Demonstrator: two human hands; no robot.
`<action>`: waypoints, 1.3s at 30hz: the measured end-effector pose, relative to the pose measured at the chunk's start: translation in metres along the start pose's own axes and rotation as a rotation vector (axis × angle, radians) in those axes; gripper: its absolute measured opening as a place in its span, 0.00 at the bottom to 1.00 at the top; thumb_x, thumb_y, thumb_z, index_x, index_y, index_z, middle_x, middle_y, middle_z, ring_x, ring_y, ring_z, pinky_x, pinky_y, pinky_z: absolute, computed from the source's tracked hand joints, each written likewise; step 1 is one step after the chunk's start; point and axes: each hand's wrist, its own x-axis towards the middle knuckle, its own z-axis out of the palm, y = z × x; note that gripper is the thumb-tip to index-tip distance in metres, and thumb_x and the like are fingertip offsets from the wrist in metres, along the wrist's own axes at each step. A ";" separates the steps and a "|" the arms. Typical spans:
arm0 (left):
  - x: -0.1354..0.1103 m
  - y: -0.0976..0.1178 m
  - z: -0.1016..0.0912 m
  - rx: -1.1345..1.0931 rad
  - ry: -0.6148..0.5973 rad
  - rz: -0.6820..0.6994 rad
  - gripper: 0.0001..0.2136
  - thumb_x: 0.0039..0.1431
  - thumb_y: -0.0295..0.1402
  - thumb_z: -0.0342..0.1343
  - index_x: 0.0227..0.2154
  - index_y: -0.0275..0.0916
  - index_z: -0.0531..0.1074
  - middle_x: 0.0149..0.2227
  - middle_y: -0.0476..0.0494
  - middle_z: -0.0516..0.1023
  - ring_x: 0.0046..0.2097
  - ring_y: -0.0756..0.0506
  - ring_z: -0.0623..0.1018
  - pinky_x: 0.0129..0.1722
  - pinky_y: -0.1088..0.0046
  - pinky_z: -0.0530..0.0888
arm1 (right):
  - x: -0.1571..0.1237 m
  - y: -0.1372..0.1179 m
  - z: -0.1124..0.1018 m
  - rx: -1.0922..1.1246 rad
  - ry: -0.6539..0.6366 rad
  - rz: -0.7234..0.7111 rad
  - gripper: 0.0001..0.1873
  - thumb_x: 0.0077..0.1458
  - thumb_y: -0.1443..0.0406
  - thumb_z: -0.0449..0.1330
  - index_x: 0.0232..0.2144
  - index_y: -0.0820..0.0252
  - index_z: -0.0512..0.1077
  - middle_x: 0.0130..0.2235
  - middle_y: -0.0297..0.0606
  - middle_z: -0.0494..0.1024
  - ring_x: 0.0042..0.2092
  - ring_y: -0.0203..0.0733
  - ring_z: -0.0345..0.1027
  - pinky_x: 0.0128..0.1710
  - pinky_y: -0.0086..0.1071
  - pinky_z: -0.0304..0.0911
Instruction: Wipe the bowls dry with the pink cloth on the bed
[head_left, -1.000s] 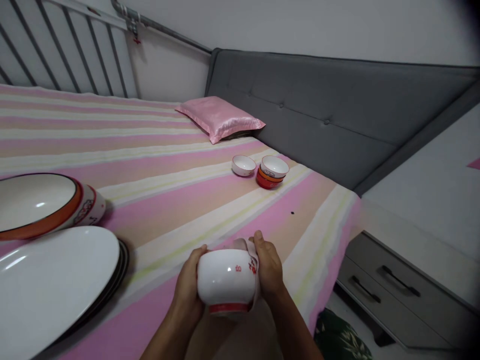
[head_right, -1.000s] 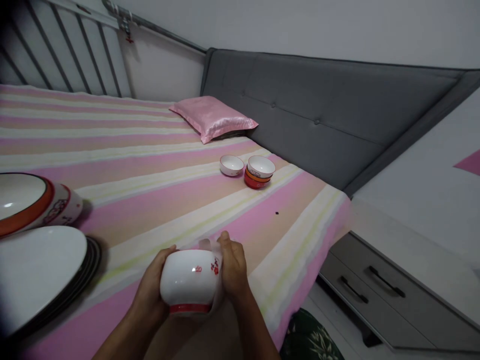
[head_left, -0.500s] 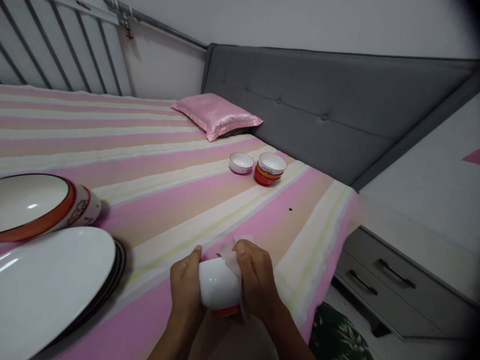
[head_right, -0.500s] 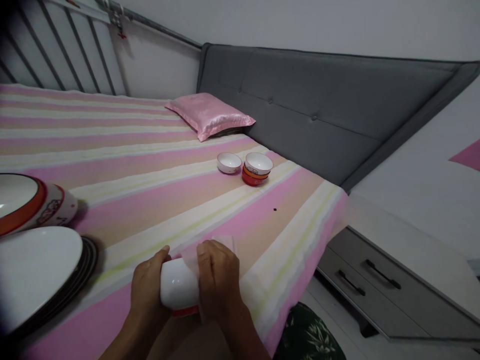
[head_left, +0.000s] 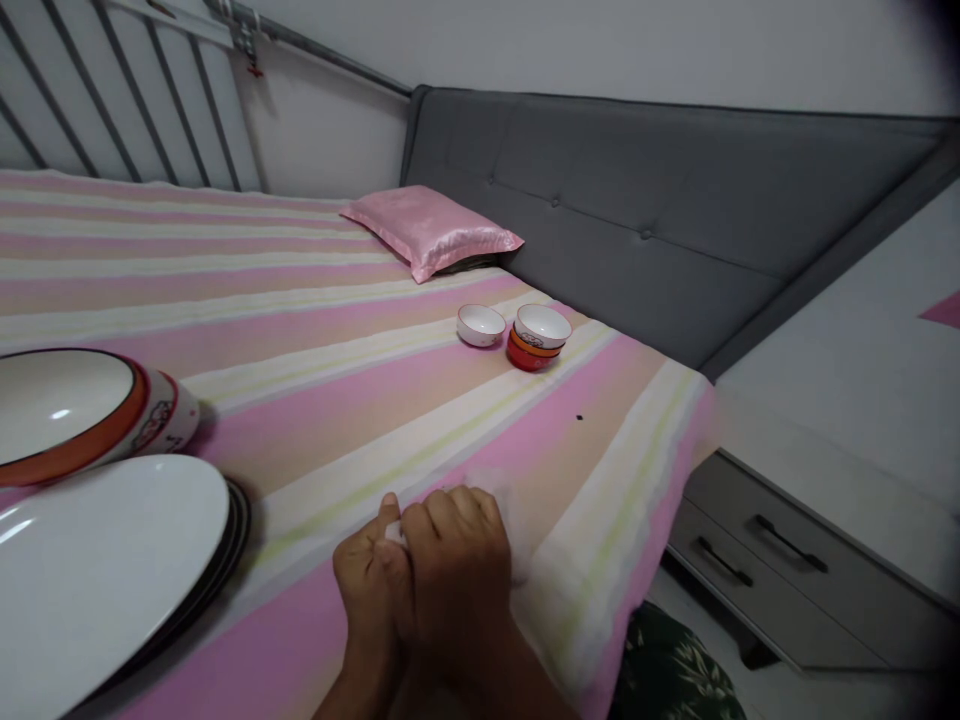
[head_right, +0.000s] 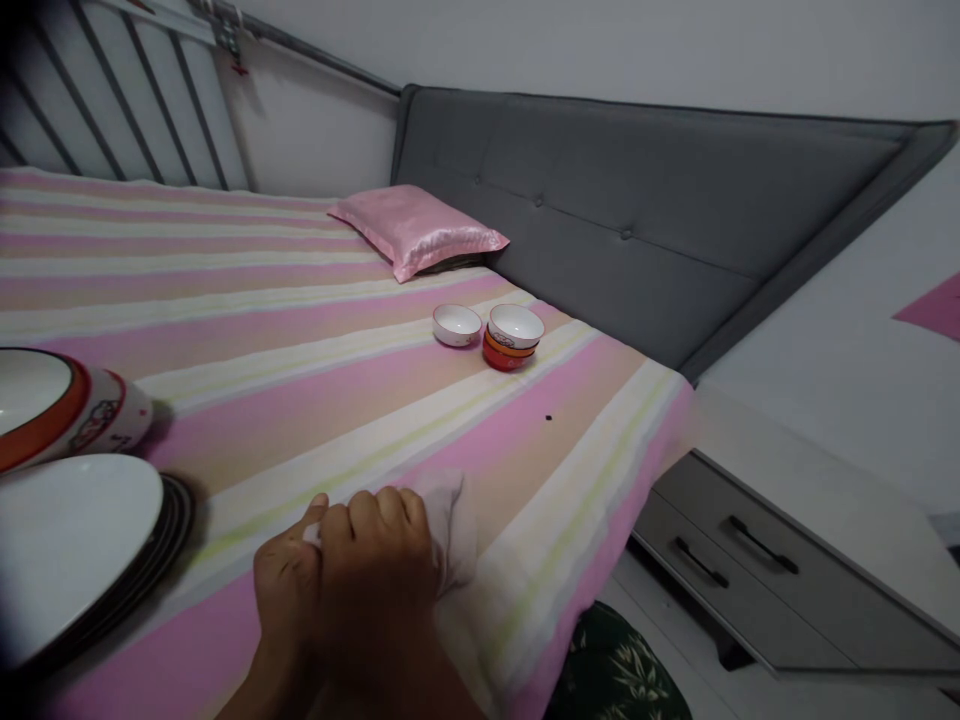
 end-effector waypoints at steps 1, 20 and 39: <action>0.000 0.001 0.000 0.003 0.004 0.011 0.20 0.42 0.43 0.58 0.13 0.42 0.52 0.16 0.54 0.51 0.20 0.53 0.53 0.17 0.75 0.55 | 0.000 0.001 0.001 -0.001 0.002 -0.008 0.18 0.62 0.60 0.44 0.24 0.58 0.66 0.26 0.37 0.68 0.30 0.42 0.56 0.36 0.39 0.47; 0.010 -0.004 0.005 -0.299 0.152 -0.278 0.20 0.42 0.44 0.64 0.16 0.40 0.58 0.13 0.58 0.58 0.15 0.54 0.59 0.15 0.76 0.57 | 0.018 0.051 0.017 1.144 -0.056 0.722 0.24 0.62 0.53 0.44 0.20 0.58 0.66 0.21 0.32 0.67 0.26 0.37 0.59 0.28 0.30 0.55; 0.011 -0.006 0.003 -0.054 0.124 -0.165 0.23 0.51 0.47 0.52 0.11 0.41 0.50 0.12 0.57 0.49 0.16 0.54 0.52 0.17 0.75 0.51 | 0.010 0.062 0.030 1.513 0.076 1.187 0.19 0.47 0.51 0.60 0.19 0.57 0.64 0.18 0.26 0.62 0.21 0.33 0.55 0.24 0.27 0.54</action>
